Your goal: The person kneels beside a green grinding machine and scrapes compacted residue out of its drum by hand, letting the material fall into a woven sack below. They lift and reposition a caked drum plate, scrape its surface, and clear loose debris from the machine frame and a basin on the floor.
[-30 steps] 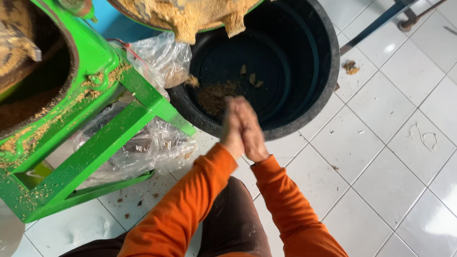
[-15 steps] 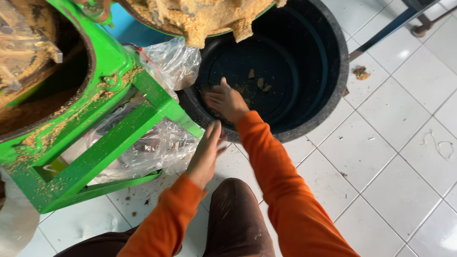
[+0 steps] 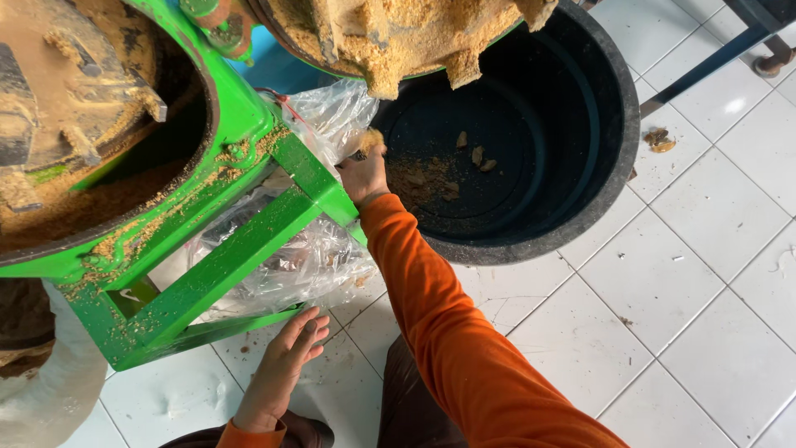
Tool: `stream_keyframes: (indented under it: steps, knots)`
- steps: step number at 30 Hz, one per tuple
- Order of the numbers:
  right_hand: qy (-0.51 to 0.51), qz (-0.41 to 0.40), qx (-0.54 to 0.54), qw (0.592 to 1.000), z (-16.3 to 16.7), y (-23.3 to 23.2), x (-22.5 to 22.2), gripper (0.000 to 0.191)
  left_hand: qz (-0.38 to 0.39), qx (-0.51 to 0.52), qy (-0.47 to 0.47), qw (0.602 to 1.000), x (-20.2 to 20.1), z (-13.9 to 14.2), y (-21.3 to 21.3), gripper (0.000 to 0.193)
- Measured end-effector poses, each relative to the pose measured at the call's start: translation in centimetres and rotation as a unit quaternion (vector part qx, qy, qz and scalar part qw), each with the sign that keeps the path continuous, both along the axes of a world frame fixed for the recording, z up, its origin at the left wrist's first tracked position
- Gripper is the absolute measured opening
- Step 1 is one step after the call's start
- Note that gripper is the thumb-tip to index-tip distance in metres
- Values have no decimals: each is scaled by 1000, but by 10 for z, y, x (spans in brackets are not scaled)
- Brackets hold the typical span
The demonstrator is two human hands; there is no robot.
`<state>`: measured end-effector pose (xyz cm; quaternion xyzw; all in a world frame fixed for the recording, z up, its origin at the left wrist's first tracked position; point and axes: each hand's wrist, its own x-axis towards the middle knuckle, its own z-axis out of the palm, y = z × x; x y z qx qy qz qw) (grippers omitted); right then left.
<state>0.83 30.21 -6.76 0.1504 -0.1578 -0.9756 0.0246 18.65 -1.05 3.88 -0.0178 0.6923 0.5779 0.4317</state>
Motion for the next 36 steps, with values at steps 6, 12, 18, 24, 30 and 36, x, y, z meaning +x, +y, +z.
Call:
stream_keyframes:
  steps: [6,12,18,24,30,36]
  knots:
    - [35,-111,43,992,5,-7,8,122,-3,-8,-43,999,-2,-8,3,78]
    - [-83,-98,86,988,27,0,23,116,3,-16,-47,999,-6,-17,5,78]
    - [-139,9,578,804,32,9,72,85,5,-38,-35,999,-10,-18,0,74]
    - [-549,-246,799,2,11,110,276,66,7,-59,-4,998,-9,14,-10,60]
    - [-596,-209,644,432,-65,150,312,125,-42,-32,43,998,-2,50,-11,57]
    - [-622,-164,660,388,-83,116,230,124,-78,68,153,983,6,69,-5,62]
